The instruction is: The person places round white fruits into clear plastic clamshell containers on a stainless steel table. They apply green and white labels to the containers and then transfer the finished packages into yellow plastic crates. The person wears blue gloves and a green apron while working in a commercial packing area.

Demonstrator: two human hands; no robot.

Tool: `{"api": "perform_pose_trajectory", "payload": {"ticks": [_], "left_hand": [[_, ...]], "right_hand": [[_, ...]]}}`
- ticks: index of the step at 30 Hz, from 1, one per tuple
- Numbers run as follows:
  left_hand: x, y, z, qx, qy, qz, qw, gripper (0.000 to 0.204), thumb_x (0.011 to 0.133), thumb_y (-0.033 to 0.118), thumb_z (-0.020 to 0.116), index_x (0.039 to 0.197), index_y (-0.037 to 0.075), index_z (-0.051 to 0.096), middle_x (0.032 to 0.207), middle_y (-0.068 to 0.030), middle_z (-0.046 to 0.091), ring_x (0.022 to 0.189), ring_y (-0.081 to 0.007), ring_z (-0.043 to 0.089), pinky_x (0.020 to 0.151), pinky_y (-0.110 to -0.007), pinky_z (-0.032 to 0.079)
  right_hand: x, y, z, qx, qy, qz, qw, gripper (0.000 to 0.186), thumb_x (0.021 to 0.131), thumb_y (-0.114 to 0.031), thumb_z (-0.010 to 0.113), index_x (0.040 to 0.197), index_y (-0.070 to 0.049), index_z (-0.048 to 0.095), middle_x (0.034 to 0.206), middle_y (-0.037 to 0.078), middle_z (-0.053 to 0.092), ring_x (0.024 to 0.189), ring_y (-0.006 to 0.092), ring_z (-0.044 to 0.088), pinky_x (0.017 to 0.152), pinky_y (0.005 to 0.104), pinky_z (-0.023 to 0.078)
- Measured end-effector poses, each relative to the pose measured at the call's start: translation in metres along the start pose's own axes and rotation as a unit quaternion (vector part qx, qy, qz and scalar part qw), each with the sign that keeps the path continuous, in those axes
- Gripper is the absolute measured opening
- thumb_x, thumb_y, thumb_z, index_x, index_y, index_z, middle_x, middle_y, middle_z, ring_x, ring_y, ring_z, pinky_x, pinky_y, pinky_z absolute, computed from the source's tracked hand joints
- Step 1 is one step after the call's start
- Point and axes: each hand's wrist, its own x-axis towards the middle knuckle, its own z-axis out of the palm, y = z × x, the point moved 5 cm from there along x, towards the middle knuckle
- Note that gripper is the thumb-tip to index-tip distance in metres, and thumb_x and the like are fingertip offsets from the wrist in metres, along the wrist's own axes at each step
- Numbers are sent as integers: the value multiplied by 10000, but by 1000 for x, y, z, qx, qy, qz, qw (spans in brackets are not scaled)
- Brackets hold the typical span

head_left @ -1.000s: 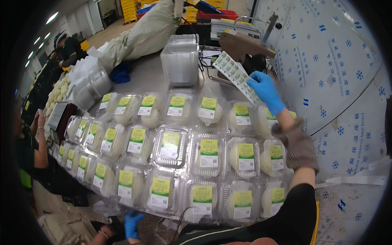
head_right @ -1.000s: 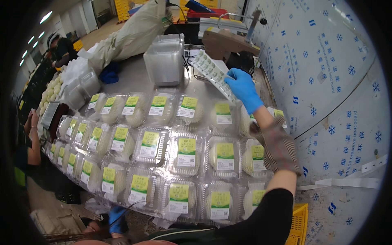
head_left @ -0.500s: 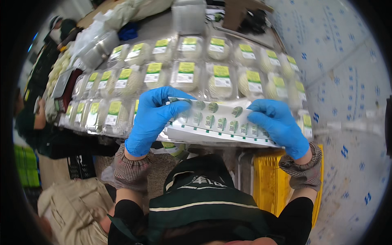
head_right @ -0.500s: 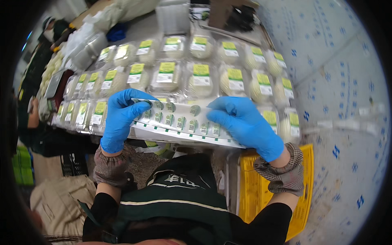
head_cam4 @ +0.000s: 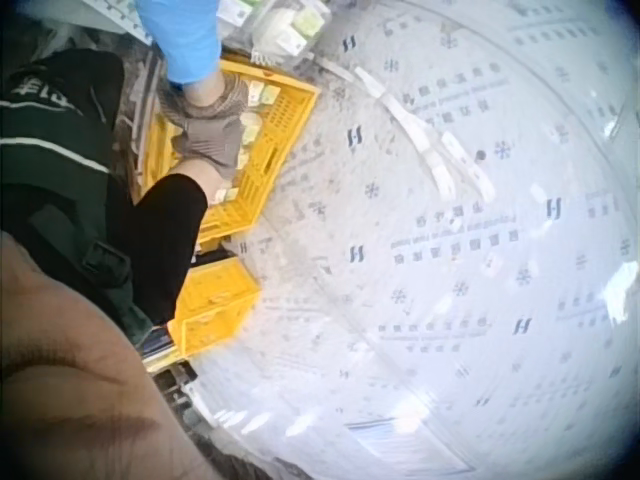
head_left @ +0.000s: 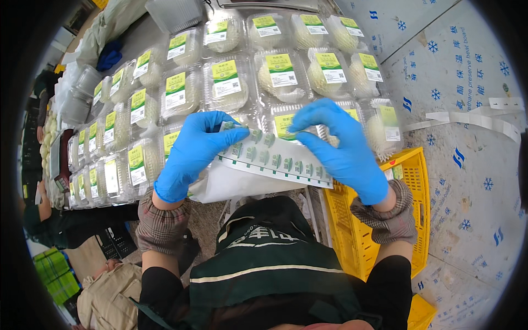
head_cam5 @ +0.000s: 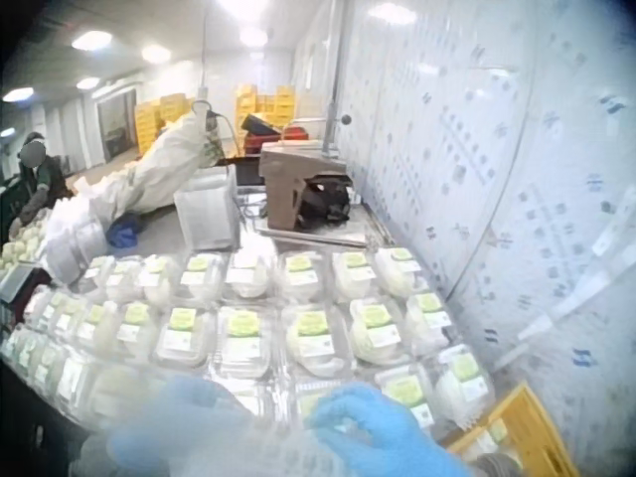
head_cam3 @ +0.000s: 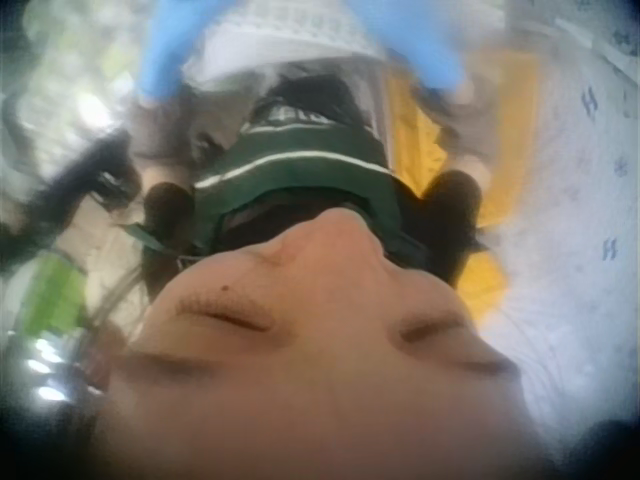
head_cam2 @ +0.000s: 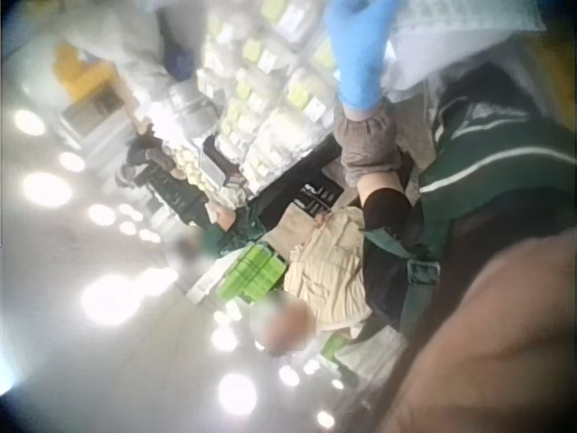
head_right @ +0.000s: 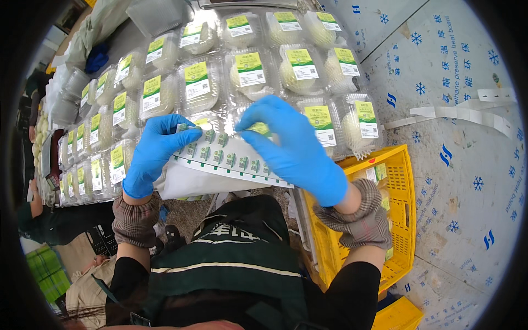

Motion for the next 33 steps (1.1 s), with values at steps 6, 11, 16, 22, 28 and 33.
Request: {"api": "perform_pose_trajectory", "payload": {"ticks": [6, 11, 16, 22, 28, 33], "left_hand": [[30, 17, 49, 17, -17, -6, 1000, 219, 782, 145, 702, 905, -30, 652, 748, -17, 638, 645, -44, 525, 570, -208, 416], [52, 5, 69, -38, -48, -64, 996, 210, 786, 163, 687, 878, -21, 643, 748, -45, 641, 657, -84, 581, 587, -213, 442], [59, 0, 73, 14, -34, -96, 995, 205, 764, 191, 689, 825, 3, 636, 685, 24, 565, 615, -58, 503, 585, -198, 383], [-22, 29, 5, 9, 150, -52, 987, 268, 799, 151, 606, 996, -23, 554, 882, -39, 547, 800, -106, 522, 719, -231, 415], [-166, 26, -95, 84, 336, -12, 938, 243, 856, 122, 505, 1065, -3, 504, 965, -35, 479, 853, -115, 466, 790, -248, 373], [-276, 7, -160, 132, 379, -79, 913, 335, 900, 156, 493, 1185, -19, 469, 1119, -71, 489, 999, -151, 475, 899, -276, 359]], "right_hand": [[10, 27, 7, -138, -8, -125, 982, 656, 749, -38, 572, 1368, -164, 394, 837, 83, 559, 740, 259, 546, 683, 355, 461], [-9, 38, -12, -144, 53, -138, 978, 629, 727, -4, 590, 1330, -112, 446, 766, 80, 559, 655, 248, 538, 573, 349, 448], [-39, 81, -85, 241, 110, 101, 959, 525, 775, 92, 532, 1272, -55, 447, 856, 38, 557, 811, 137, 576, 730, 255, 516], [-109, 213, -194, 28, 242, 255, 936, 559, 740, 71, 570, 1258, -89, 436, 1022, 57, 491, 804, 107, 521, 709, 242, 482], [-99, 191, -167, -72, 278, 280, 916, 503, 736, 36, 623, 1204, -74, 476, 887, 47, 539, 714, 94, 513, 655, 223, 459], [-79, 175, -86, 101, 194, 316, 923, 429, 735, -8, 654, 1136, -50, 508, 832, 50, 550, 701, 117, 517, 649, 244, 460]]}}
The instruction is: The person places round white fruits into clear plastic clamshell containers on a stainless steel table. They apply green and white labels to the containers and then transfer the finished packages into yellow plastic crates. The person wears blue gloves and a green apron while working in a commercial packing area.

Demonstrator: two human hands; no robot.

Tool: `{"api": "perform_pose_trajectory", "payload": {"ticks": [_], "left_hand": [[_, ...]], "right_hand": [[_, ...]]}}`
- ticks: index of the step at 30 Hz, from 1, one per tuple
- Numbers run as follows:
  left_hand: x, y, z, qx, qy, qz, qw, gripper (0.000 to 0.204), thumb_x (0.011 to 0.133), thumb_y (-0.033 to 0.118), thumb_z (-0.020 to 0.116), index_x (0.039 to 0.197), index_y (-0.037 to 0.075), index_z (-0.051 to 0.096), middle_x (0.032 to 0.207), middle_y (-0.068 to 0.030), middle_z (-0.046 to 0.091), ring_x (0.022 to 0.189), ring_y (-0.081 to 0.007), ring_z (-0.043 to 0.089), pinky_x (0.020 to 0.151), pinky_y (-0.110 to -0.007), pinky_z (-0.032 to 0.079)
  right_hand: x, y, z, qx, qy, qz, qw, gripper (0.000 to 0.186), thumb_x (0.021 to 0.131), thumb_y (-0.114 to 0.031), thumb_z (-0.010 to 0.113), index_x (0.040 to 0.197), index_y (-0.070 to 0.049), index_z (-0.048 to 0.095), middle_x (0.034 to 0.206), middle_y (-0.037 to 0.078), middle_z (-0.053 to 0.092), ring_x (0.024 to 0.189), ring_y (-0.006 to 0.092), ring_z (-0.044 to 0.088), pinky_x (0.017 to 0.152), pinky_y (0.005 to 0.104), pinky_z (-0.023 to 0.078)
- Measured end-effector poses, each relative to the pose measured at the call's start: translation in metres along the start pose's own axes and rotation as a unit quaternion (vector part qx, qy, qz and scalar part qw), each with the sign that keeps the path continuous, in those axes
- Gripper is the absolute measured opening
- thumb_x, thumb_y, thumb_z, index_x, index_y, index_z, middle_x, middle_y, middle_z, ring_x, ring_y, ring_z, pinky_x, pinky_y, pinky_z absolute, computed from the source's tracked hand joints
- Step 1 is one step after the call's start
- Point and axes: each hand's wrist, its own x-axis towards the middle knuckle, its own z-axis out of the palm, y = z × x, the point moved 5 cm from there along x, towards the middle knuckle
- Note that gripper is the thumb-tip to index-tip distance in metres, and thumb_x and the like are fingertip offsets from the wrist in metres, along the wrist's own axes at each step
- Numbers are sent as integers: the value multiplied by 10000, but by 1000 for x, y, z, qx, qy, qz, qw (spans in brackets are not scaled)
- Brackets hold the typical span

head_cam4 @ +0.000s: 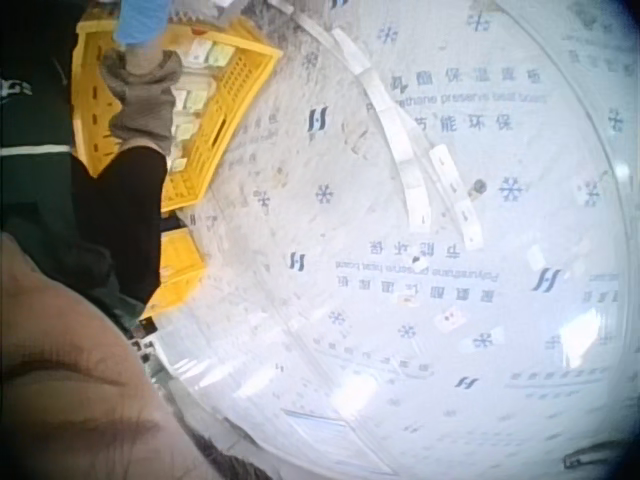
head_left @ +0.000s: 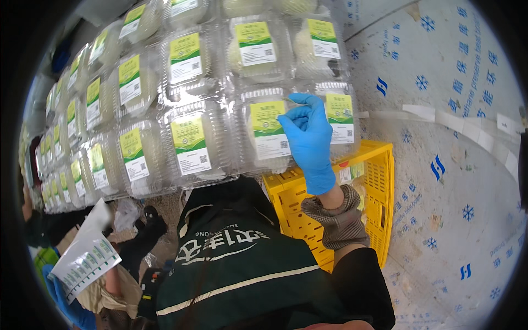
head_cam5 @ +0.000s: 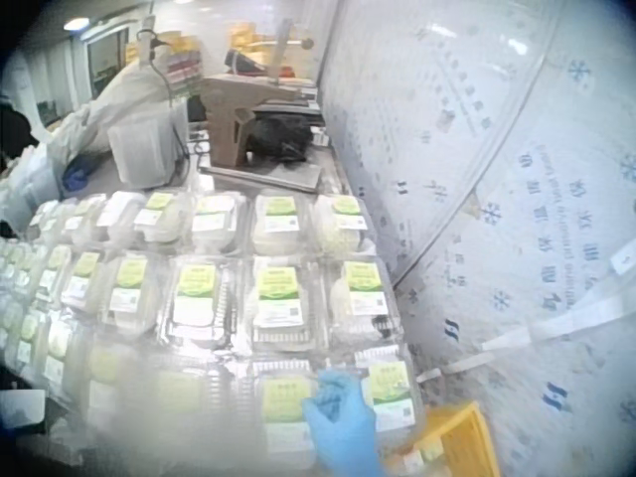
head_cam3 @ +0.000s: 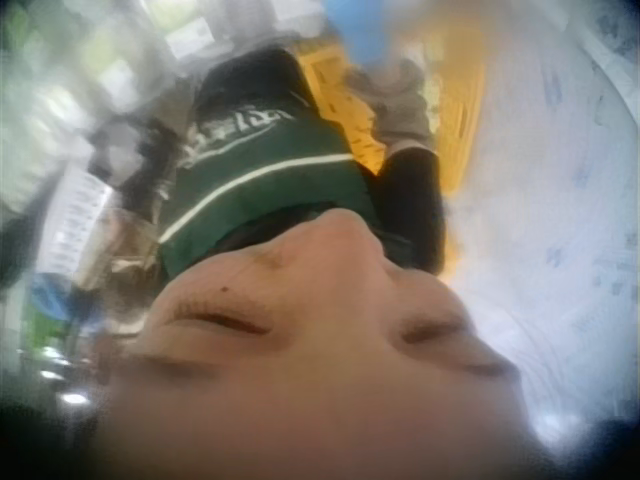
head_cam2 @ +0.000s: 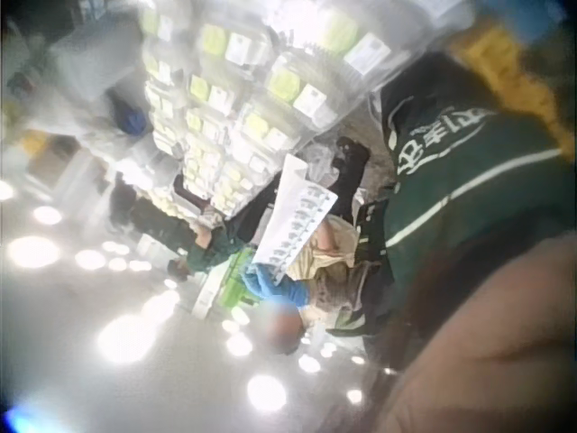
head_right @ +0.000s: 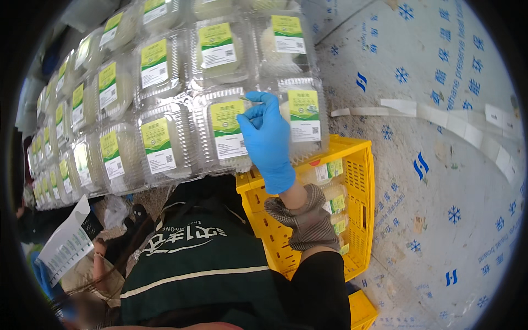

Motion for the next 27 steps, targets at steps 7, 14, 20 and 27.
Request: {"api": "perform_pose_trajectory", "payload": {"ticks": [7, 14, 20, 27], "left_hand": [[-56, -68, -23, 0, 108, -73, 991, 362, 908, 162, 499, 1212, -35, 490, 1132, -79, 536, 1048, -158, 503, 941, -273, 369], [-52, 7, 111, 216, -12, 323, 921, 280, 874, 10, 477, 1144, -48, 516, 1184, -163, 506, 1048, -197, 525, 934, -289, 401], [31, 29, 260, -53, -205, 42, 977, 205, 831, 159, 634, 949, -9, 625, 822, -106, 616, 763, -146, 564, 671, -274, 442], [54, 20, 263, -173, -285, 55, 941, 234, 869, 204, 622, 901, -26, 648, 684, -24, 596, 641, -50, 480, 566, -221, 403]], "right_hand": [[-1, -27, 50, -66, -46, -118, 990, 179, 729, -46, 680, 893, -54, 607, 899, 79, 530, 847, 184, 523, 744, 308, 432], [-17, -41, 133, -243, -44, -246, 937, 160, 713, -122, 710, 795, -58, 589, 877, 94, 503, 886, 254, 475, 777, 365, 380], [-73, -114, 204, 13, -384, -192, 903, 298, 748, -104, 718, 1000, -19, 584, 953, 82, 601, 868, 135, 564, 762, 278, 457], [-81, -128, 249, -25, -359, -193, 913, 234, 807, -103, 638, 1035, -51, 617, 812, 67, 597, 796, 181, 580, 703, 294, 456]]}}
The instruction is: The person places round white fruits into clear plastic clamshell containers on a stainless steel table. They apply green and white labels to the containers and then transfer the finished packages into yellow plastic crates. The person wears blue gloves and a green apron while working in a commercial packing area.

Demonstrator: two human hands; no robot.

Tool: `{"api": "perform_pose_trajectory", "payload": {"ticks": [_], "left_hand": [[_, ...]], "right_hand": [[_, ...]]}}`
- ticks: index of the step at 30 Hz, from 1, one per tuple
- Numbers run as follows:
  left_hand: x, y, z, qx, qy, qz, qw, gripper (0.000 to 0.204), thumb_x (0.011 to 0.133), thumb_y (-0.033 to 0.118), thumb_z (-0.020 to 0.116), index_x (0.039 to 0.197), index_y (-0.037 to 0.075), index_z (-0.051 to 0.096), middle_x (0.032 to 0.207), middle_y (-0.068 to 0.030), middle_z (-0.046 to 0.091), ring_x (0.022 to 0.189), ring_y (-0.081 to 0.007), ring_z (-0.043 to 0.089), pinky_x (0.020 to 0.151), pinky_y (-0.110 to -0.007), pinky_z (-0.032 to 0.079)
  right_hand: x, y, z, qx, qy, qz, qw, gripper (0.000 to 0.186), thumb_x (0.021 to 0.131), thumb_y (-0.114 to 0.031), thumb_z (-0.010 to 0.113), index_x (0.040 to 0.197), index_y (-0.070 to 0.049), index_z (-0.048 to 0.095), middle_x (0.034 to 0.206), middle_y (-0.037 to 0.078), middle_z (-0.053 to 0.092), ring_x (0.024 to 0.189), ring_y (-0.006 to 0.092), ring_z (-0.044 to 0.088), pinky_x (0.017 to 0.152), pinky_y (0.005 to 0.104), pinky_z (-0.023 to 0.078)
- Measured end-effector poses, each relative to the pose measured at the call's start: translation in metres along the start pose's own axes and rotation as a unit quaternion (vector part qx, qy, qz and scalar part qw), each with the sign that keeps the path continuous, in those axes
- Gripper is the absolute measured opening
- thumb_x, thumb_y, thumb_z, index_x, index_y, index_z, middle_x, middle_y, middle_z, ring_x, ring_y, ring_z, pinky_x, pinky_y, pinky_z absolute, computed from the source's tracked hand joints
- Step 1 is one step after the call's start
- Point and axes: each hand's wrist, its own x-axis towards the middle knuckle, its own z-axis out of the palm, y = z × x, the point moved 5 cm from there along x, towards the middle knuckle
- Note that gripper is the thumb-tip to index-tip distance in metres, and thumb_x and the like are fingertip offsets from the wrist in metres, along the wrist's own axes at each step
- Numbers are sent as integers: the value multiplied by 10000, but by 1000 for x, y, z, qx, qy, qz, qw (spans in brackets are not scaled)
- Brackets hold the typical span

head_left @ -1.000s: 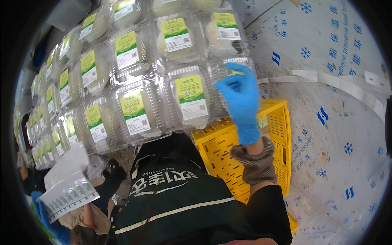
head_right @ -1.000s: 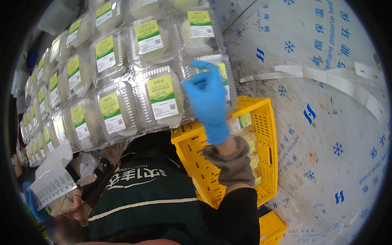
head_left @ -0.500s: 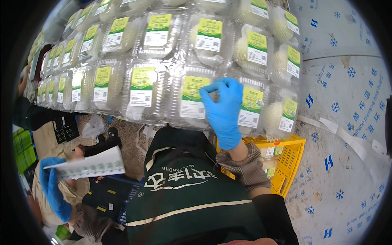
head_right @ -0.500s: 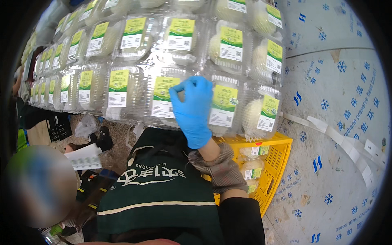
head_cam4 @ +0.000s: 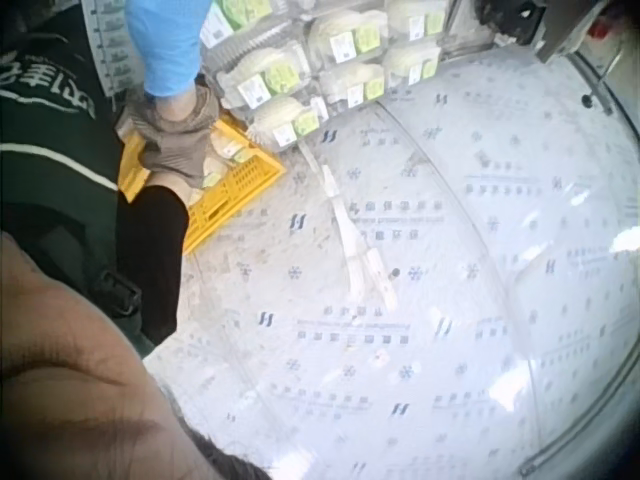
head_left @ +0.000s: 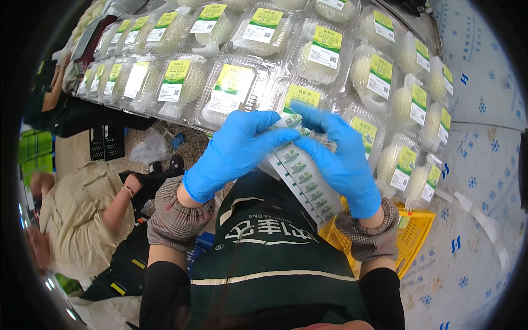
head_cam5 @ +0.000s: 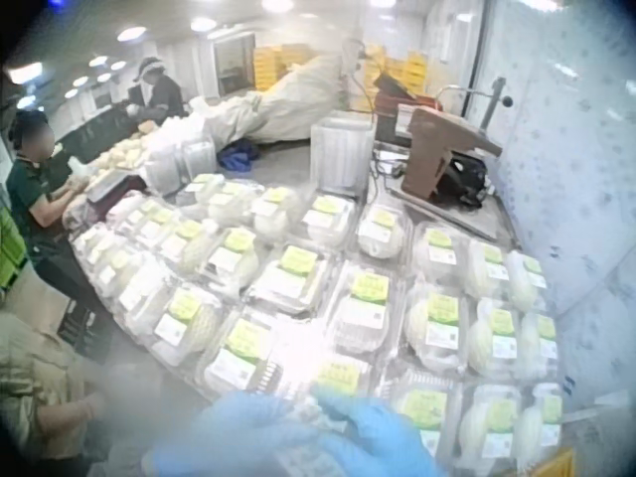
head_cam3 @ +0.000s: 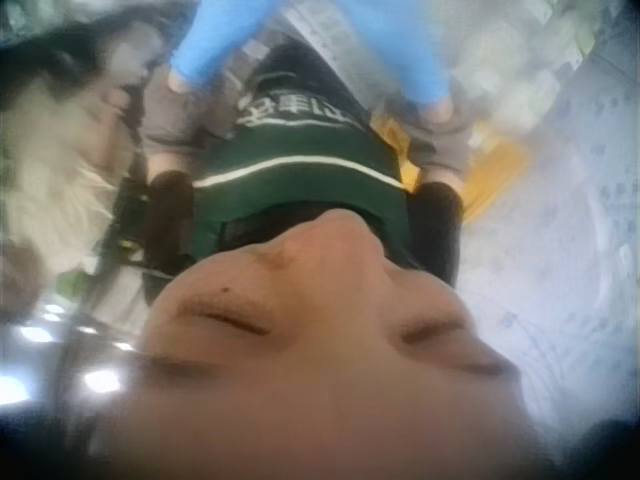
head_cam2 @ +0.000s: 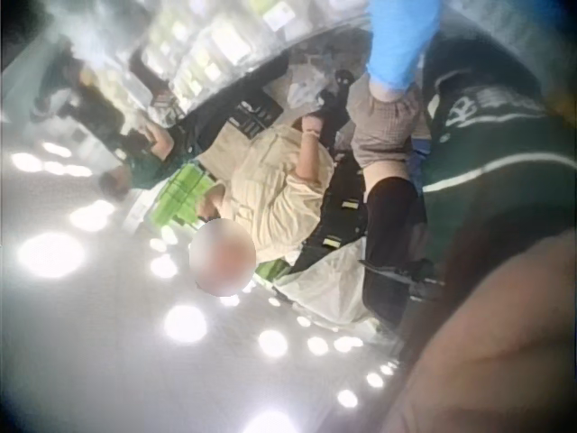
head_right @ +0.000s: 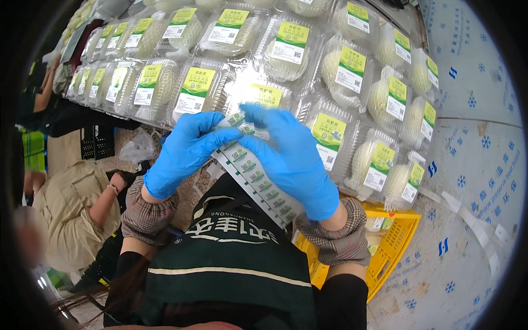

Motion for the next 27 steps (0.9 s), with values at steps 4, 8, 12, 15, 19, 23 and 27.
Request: {"api": "perform_pose_trajectory", "payload": {"ticks": [4, 8, 12, 15, 19, 23, 27], "left_hand": [[-3, -14, -21, 56, -58, 76, 994, 267, 873, 245, 617, 916, -16, 655, 721, -36, 625, 655, -60, 513, 586, -231, 425], [-12, -43, -38, 72, -121, -9, 990, 267, 851, 240, 639, 932, -13, 664, 754, -60, 659, 680, -77, 565, 619, -236, 455], [-25, -59, -63, -55, -84, -95, 990, 205, 815, 166, 666, 911, -16, 665, 786, -60, 672, 704, -94, 617, 648, -234, 490], [-43, -83, -94, -50, -31, -70, 996, 235, 810, 186, 685, 950, -1, 662, 789, -49, 670, 692, -76, 602, 639, -225, 481], [-78, -115, -143, -77, 143, -101, 982, 190, 819, 146, 674, 933, -3, 648, 794, -24, 657, 688, -72, 592, 642, -222, 473], [-99, -125, -170, -189, 281, -73, 938, 182, 827, 142, 661, 948, 8, 640, 833, -23, 656, 722, -72, 591, 669, -217, 469], [-122, -139, -187, -217, 347, -59, 910, 179, 840, 118, 629, 969, -5, 632, 869, -48, 658, 738, -92, 604, 681, -230, 479]], "right_hand": [[3, -17, 21, -103, 30, -82, 991, 155, 766, -89, 651, 920, -79, 631, 778, 76, 573, 793, 234, 565, 703, 325, 437], [-4, 5, 26, 33, 153, 66, 985, 94, 790, -46, 644, 879, -68, 625, 786, 26, 602, 718, 131, 556, 643, 241, 444], [3, 53, 8, -6, 357, 135, 925, 172, 783, -27, 648, 945, -23, 592, 775, 38, 595, 679, 104, 538, 643, 230, 458], [4, 59, 16, -218, 346, 167, 897, 194, 754, -45, 674, 927, -19, 591, 801, 73, 583, 721, 149, 547, 690, 272, 457], [22, 60, 32, -65, 350, 86, 930, 138, 737, -75, 695, 836, -29, 610, 836, 78, 563, 790, 177, 542, 743, 303, 439], [77, 44, 100, -119, 314, 9, 942, 132, 712, -97, 701, 792, -36, 616, 856, 89, 542, 845, 225, 510, 796, 333, 399], [73, 29, 97, -301, 274, -26, 913, 223, 710, -104, 699, 901, -39, 605, 868, 92, 542, 864, 248, 501, 811, 356, 393]]}}
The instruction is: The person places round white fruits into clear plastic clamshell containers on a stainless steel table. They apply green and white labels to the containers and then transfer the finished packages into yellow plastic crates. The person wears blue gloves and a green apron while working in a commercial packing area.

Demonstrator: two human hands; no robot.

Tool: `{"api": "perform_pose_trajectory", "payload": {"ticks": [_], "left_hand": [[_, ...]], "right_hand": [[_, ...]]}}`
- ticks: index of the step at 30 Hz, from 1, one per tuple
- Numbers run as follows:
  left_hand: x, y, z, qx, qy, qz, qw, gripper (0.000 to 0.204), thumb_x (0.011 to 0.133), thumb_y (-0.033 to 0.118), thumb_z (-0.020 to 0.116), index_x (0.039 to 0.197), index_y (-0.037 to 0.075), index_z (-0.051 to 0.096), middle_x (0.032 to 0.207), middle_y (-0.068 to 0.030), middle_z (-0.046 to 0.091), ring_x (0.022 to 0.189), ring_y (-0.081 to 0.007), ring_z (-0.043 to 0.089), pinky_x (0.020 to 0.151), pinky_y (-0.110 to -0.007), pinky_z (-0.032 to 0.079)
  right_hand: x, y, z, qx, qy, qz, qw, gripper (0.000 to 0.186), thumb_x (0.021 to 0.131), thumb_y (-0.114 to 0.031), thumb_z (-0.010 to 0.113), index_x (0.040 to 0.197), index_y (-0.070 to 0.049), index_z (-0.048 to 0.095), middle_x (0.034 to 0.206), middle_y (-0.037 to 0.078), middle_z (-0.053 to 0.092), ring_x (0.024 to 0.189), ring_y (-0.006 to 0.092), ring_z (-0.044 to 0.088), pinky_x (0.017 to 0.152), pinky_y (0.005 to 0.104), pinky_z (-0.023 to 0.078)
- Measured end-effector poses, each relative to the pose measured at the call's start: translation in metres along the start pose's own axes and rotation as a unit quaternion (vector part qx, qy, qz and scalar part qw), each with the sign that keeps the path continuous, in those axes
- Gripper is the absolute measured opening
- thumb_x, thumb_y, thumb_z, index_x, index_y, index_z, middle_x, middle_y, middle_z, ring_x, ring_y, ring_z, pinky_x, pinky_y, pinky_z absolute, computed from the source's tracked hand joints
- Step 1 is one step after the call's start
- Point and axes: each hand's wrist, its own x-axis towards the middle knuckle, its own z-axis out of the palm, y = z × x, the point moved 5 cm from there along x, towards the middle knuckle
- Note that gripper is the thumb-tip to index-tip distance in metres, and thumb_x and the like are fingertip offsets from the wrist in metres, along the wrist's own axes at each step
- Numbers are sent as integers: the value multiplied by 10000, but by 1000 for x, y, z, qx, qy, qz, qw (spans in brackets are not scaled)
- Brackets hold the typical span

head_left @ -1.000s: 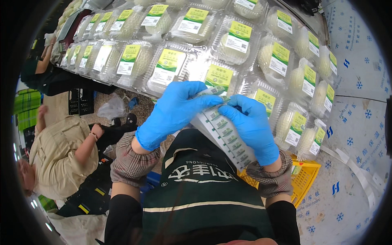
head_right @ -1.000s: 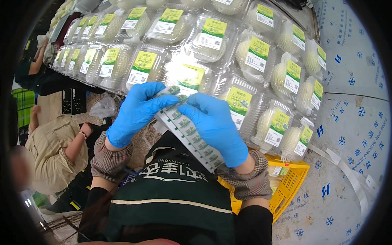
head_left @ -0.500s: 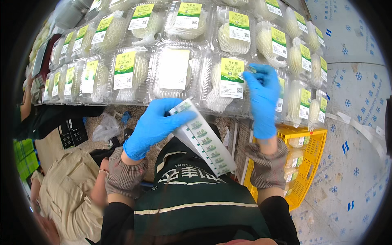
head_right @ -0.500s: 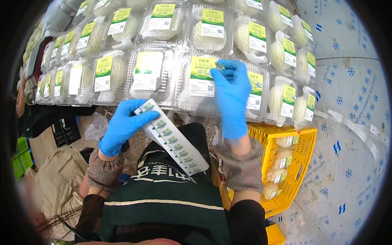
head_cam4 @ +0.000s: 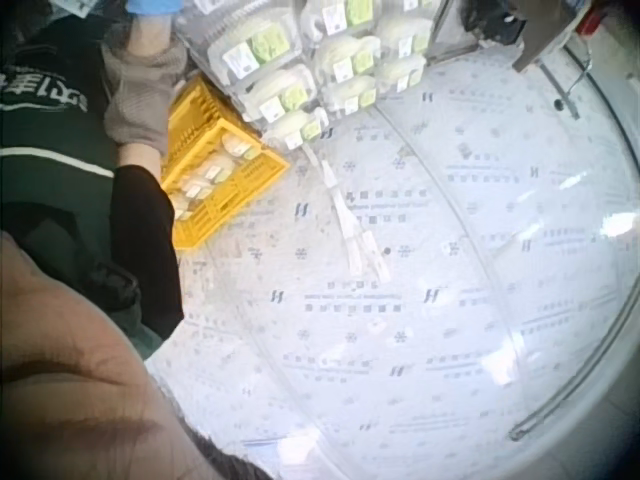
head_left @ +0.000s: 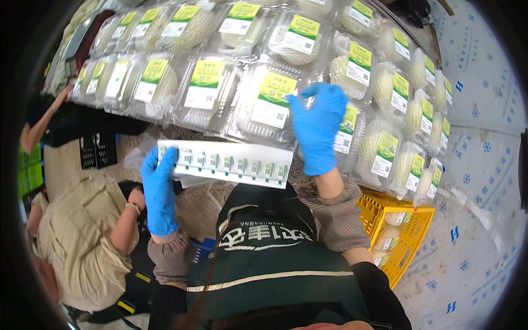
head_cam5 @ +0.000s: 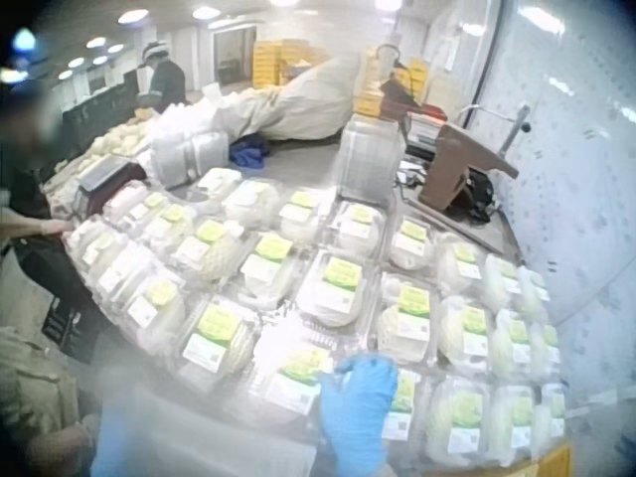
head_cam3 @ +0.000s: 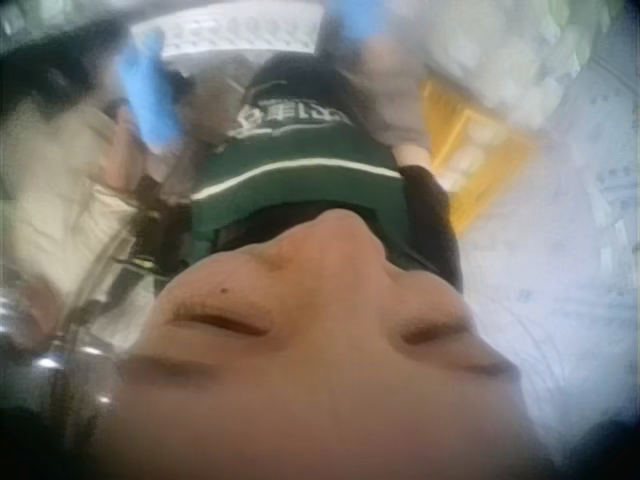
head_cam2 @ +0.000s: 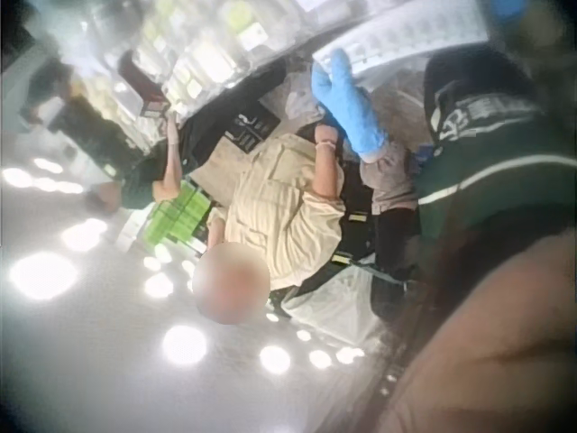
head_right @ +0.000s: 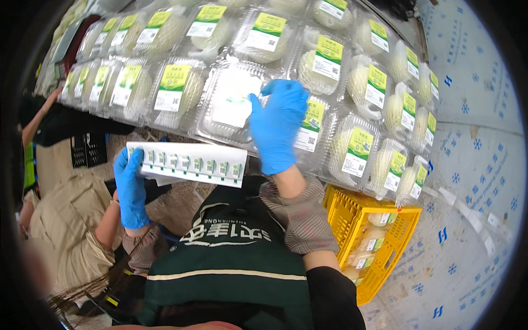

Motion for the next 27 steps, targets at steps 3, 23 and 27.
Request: {"api": "perform_pose_trajectory", "payload": {"ticks": [3, 23, 27], "left_hand": [[-7, 5, -6, 2, 20, 47, 999, 202, 846, 144, 616, 965, -18, 628, 861, -66, 659, 737, -116, 617, 669, -238, 480], [-16, 111, 54, 446, -319, 336, 766, 166, 838, 231, 611, 820, 70, 650, 725, -84, 619, 678, -291, 591, 1017, -441, 356], [12, 115, 30, 441, -359, 319, 758, 196, 841, 249, 610, 841, 55, 646, 724, -109, 607, 681, -308, 581, 919, -398, 429]], "right_hand": [[-1, -6, -17, 297, -140, 73, 942, 271, 746, -76, 682, 998, -38, 592, 988, 100, 581, 937, 199, 538, 822, 346, 447], [-9, -78, -2, 176, -457, -126, 863, 193, 814, -133, 611, 996, -67, 610, 704, 84, 603, 621, 246, 586, 558, 316, 455], [-10, -143, 14, 130, -309, -422, 842, 314, 721, -69, 611, 1031, -118, 620, 860, 55, 563, 764, 265, 550, 613, 350, 457]]}}
